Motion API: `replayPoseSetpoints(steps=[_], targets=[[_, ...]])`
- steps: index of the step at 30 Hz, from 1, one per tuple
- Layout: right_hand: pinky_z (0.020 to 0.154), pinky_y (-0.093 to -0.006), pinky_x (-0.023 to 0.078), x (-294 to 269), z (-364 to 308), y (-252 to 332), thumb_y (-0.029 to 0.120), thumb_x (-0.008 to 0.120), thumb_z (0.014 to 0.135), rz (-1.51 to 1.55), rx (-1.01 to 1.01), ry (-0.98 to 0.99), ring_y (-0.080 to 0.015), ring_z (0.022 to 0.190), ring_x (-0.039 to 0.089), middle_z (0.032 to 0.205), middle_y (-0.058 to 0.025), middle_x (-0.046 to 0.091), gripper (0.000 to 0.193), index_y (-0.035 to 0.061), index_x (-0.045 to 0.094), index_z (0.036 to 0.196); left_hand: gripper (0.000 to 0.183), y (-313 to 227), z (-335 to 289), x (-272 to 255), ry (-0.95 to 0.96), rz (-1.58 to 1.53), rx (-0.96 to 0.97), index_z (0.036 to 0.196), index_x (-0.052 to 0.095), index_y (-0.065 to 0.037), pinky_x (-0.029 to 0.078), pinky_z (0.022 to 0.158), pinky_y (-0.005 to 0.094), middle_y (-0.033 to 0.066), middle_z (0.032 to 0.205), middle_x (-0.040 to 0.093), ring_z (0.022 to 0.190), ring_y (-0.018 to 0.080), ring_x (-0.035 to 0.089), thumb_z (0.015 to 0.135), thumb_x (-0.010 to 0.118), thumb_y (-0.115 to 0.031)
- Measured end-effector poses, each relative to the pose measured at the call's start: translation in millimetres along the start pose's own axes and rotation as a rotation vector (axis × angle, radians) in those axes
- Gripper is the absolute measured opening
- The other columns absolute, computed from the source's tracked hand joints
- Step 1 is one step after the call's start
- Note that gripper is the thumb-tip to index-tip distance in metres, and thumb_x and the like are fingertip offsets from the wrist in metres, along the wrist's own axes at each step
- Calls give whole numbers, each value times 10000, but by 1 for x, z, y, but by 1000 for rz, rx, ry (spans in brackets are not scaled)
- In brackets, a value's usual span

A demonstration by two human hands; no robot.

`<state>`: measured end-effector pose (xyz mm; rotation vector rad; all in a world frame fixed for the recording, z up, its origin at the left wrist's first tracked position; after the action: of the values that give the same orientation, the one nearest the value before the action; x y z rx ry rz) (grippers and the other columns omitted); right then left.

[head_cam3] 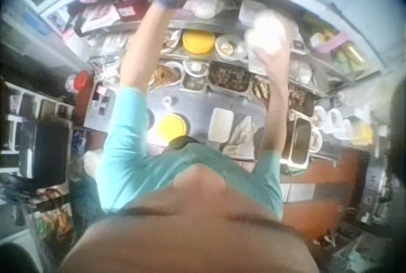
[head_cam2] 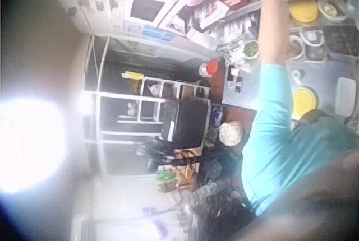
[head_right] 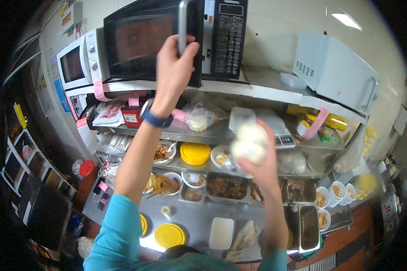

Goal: The person assembles takeout orders by placing food items into containers, sealing them with lids, and bagging them with receipts. They use tongs to transfer cooked items from trays into bowls, then place the bowls into plastic bags and tie them. The person also uses a microwave to heat items and handles multiple containers and receipts throughout the process.

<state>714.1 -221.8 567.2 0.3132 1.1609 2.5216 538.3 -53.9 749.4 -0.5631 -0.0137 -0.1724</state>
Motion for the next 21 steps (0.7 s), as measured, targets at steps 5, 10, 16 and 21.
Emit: replayPoseSetpoints(steps=[5, 10, 16, 21], targets=[[985, -413, 514, 141, 140, 55, 247, 830, 690, -718, -506, 95, -322, 1203, 604, 1329, -208, 572, 876, 96, 417, 1449, 267, -45, -56, -137, -292, -106, 33, 1157, 650, -43, 398, 603, 262, -7, 886, 627, 675, 74, 478, 1028, 557, -257], [919, -430, 546, 244, 335, 15, 573, 785, 647, -1114, 36, 93, -354, 1102, 670, 1206, -216, 662, 1003, 135, 396, 1461, 294, -68, -59, -225, -335, -219, 2, 1176, 652, -17, 392, 753, 239, 20, 1005, 626, 815, 99, 506, 1035, 542, -251], [983, -407, 513, 257, 377, -26, 611, 677, 794, -1152, 57, 238, -315, 1182, 636, 1307, -232, 614, 951, 74, 369, 1516, 286, -64, -67, -221, 1, -161, -5, 969, 626, -48, 375, 728, 228, -39, 825, 527, 791, 66, 469, 1056, 529, -303], [775, -421, 528, 170, 147, 16, 103, 594, 944, -532, -684, -84, -350, 894, 686, 1001, -210, 690, 209, -11, 627, 1115, 238, -41, -59, -151, 155, -233, 8, 930, 625, -33, 383, 650, 232, -38, 813, 538, 738, 51, 454, 1020, 593, -251]])
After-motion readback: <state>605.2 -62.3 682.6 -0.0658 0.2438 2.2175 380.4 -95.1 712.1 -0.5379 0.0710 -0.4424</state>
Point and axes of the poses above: each hand's wrist, its own z-axis towards the middle knuckle, its own x-axis out of the palm, y = z × x, the point moved 4 cm from there along z, towards the middle knuckle
